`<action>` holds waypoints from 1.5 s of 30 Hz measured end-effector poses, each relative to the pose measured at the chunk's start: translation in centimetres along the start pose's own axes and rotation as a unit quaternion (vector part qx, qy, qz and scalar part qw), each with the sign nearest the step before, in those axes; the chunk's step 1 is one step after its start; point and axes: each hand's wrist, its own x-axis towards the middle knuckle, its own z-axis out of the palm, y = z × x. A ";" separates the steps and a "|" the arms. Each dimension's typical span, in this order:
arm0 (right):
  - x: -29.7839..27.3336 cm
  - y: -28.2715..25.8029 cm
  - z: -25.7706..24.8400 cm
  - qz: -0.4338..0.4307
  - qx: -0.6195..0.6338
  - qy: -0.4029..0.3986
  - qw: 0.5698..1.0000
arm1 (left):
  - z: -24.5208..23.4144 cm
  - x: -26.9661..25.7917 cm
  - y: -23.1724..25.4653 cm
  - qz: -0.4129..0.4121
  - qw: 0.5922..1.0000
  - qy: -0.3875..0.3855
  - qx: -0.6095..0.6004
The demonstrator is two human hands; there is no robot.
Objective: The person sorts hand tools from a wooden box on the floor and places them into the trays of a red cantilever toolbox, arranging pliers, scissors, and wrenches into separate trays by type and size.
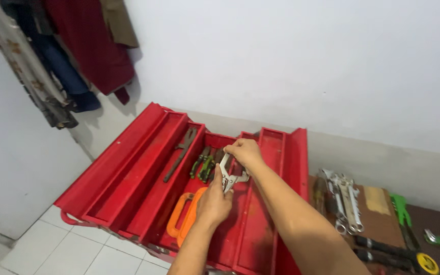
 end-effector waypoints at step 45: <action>13.2 2.0 22.1 0.199 -0.290 -0.050 0.935 | 3.8 17.3 -26.5 -0.043 0.996 0.055 0.057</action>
